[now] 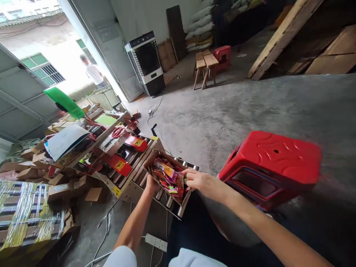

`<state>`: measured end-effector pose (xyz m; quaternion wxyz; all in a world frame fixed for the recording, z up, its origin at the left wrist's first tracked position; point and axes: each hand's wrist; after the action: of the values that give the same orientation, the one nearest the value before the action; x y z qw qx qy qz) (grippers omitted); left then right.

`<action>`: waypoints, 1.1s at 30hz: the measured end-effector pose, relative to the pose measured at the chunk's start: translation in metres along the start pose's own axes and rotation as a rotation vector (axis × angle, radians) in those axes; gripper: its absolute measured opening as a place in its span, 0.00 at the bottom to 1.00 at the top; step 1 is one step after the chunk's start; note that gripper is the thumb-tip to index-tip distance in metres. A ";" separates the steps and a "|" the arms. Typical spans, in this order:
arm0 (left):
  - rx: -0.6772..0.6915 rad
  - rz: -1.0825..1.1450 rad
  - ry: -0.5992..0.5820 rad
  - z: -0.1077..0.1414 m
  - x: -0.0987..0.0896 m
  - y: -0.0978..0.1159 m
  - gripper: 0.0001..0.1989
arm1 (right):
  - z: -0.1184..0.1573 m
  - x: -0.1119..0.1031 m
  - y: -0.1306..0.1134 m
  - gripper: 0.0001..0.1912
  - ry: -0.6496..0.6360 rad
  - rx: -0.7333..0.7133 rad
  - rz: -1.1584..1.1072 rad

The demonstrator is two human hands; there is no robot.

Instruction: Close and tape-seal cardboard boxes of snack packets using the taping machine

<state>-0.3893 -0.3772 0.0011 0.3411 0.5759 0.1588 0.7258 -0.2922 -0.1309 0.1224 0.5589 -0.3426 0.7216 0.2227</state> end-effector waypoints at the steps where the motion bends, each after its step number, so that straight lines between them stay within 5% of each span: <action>1: 0.055 -0.021 0.035 -0.001 -0.011 0.012 0.15 | -0.014 0.009 0.010 0.14 -0.036 -0.041 0.000; 5: 0.260 -0.083 0.088 0.001 -0.032 0.059 0.18 | -0.032 0.024 0.022 0.15 -0.039 -0.078 -0.060; 10: 0.413 -0.443 -0.042 0.015 -0.025 0.104 0.22 | -0.031 0.025 -0.008 0.33 0.062 0.098 -0.225; 15: 0.234 -0.973 -0.396 0.027 -0.007 0.123 0.24 | -0.078 0.075 -0.019 0.32 -0.247 0.145 -0.318; 17: 0.139 -1.124 -0.571 0.025 0.000 0.126 0.28 | -0.092 0.097 -0.019 0.36 -0.294 0.158 -0.299; 19: 0.105 -1.228 -0.618 0.020 0.006 0.125 0.28 | -0.097 0.111 -0.018 0.37 -0.264 0.159 -0.294; 23: 0.193 -1.285 -0.334 0.006 0.014 0.100 0.23 | -0.089 0.109 -0.013 0.27 -0.087 0.155 -0.490; 27: 0.641 -1.345 0.056 0.001 0.022 0.062 0.13 | -0.073 0.073 -0.008 0.23 0.330 0.273 -0.782; 30: 0.837 -1.425 0.141 -0.003 0.024 0.047 0.17 | -0.063 0.046 -0.009 0.20 0.532 0.403 -0.630; 33: 0.869 -1.409 0.188 -0.009 0.020 0.051 0.24 | -0.054 0.050 -0.025 0.25 0.413 0.573 -0.288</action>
<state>-0.4160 -0.3982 0.0447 0.4483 0.3592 0.7757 0.2614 -0.3160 -0.1975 0.0911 0.5001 -0.3081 0.7967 -0.1425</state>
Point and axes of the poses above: each hand's wrist, its own z-axis away from the middle knuckle, its own x-axis out of the palm, y = z × x, and after that the axes turned 14 degrees about z, right-handed
